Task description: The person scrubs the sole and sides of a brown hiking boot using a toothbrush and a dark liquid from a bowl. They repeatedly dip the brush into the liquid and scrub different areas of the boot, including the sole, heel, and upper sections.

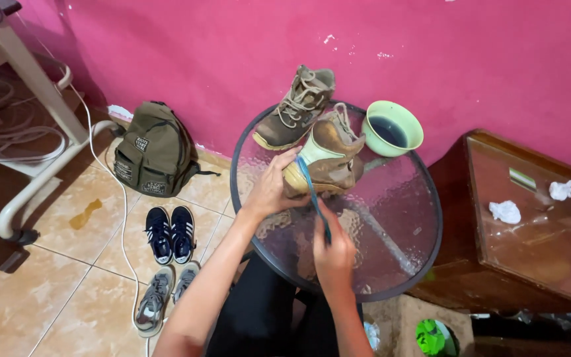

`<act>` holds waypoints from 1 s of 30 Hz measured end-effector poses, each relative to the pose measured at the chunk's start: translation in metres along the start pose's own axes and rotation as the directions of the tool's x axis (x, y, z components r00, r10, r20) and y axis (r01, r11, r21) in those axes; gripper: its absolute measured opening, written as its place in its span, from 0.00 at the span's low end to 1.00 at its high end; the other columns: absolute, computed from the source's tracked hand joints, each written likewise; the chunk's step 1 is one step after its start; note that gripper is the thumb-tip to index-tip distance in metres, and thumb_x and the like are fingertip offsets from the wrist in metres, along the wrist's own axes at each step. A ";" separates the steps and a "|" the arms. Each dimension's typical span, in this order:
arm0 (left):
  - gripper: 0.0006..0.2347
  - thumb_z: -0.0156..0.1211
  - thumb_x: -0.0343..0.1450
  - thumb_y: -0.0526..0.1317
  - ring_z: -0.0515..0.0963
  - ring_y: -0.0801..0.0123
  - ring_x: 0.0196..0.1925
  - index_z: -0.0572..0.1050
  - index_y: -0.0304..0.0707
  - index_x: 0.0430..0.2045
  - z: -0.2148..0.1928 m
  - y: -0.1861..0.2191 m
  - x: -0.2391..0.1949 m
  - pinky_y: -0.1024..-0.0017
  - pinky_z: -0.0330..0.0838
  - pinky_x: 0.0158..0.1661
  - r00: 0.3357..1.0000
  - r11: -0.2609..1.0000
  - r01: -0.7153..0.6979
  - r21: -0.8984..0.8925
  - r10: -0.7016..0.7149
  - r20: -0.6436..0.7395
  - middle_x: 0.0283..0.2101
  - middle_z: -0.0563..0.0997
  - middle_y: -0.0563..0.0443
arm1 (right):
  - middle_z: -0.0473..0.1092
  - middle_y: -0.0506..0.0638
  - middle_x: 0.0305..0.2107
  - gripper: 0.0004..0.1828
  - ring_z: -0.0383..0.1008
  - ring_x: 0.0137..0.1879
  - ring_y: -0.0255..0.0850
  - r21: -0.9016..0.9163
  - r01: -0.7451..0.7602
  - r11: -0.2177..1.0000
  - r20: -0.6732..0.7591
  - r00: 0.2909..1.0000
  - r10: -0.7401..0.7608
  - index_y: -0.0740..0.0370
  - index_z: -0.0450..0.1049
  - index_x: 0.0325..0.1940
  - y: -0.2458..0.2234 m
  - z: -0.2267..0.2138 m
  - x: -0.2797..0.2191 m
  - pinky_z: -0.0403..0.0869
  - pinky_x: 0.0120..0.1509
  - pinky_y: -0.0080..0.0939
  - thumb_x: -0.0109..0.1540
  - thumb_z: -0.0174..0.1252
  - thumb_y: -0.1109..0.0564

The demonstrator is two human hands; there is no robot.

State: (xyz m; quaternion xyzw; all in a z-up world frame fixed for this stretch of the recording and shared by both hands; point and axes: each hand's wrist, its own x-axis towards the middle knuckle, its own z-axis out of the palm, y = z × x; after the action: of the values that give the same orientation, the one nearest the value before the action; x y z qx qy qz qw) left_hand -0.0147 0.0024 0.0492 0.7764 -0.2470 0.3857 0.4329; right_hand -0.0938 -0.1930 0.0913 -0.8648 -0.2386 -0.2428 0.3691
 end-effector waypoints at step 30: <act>0.45 0.83 0.62 0.45 0.67 0.42 0.70 0.52 0.42 0.69 0.039 0.052 -0.012 0.47 0.64 0.64 0.975 0.963 -0.218 0.156 0.223 -0.015 0.71 0.61 0.32 | 0.77 0.50 0.54 0.18 0.78 0.58 0.34 -0.050 0.016 0.999 -0.208 0.978 -0.026 0.62 0.77 0.60 0.047 -0.079 -0.044 0.73 0.63 0.34 0.65 0.59 0.64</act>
State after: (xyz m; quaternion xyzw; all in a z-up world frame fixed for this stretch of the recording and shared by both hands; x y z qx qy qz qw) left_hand -0.0439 -0.0573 0.0521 0.7688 -0.2945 0.4618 0.3299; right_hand -0.1194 -0.2915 0.0884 -0.8406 -0.2020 -0.3417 0.3685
